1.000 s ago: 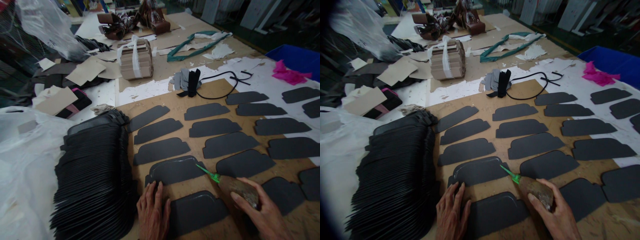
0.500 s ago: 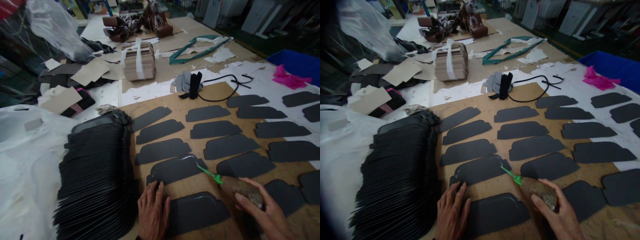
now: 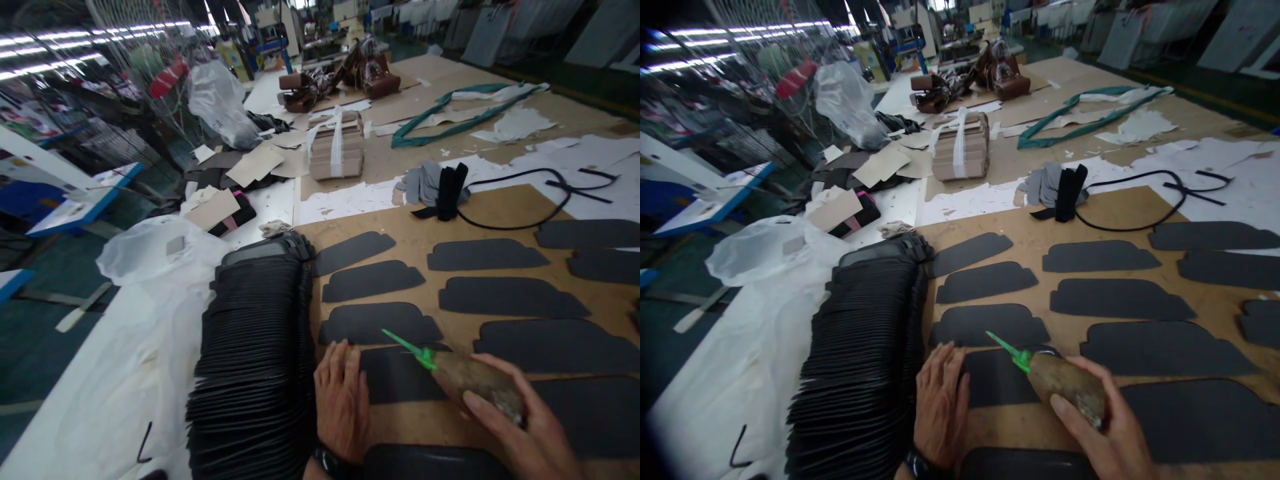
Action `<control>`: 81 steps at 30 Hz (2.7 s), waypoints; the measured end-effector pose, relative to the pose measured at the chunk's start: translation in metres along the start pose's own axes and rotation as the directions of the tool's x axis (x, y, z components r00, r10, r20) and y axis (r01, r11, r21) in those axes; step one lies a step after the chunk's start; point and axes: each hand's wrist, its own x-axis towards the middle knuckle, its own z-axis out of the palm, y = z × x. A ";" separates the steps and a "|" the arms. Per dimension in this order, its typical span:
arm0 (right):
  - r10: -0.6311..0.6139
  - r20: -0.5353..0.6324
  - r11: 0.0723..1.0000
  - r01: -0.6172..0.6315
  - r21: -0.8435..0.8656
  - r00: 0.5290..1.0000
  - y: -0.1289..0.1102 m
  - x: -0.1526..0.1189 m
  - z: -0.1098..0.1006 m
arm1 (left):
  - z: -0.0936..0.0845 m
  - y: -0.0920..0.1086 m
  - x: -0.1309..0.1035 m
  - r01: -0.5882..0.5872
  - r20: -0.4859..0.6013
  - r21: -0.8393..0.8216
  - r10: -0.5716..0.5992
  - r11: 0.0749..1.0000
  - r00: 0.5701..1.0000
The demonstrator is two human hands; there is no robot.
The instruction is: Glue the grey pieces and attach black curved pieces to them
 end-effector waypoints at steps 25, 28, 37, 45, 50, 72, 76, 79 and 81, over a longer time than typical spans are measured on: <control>-0.189 0.238 0.933 0.250 -0.260 0.953 -0.032 0.038 0.087 | 0.022 -0.008 0.008 0.027 0.153 0.126 -0.047 0.992 0.987; -0.216 0.189 0.930 0.260 -0.259 0.958 -0.031 0.041 0.084 | 0.022 -0.008 0.009 0.027 0.149 0.126 -0.046 0.992 0.988; -0.168 0.092 0.941 0.187 -0.283 0.981 -0.026 0.045 0.063 | 0.027 -0.013 0.011 -0.015 0.079 0.153 0.003 0.988 0.997; -0.084 0.027 0.951 0.088 -0.298 0.996 -0.015 0.047 0.041 | 0.031 -0.019 0.012 -0.120 0.039 0.264 0.113 0.957 0.993; -0.088 -0.016 0.947 0.079 -0.312 0.996 -0.011 0.049 0.023 | 0.031 -0.021 0.014 -0.172 0.019 0.296 0.174 0.940 0.985; 0.089 -0.171 0.944 -0.138 -0.301 0.981 0.007 0.035 -0.019 | 0.026 -0.018 0.019 -0.194 0.035 0.276 0.191 0.941 0.981; 0.144 -0.151 0.944 -0.182 -0.277 0.978 0.011 0.032 -0.024 | 0.025 -0.018 0.020 -0.184 0.056 0.261 0.175 0.948 0.983; 0.241 -0.119 0.952 -0.259 -0.166 0.963 0.016 0.033 -0.029 | 0.024 -0.017 0.020 -0.171 0.065 0.251 0.160 0.953 0.985; 0.324 -0.060 0.946 -0.325 -0.017 0.944 0.017 0.033 -0.032 | 0.022 -0.017 0.021 -0.163 0.064 0.241 0.152 0.957 0.986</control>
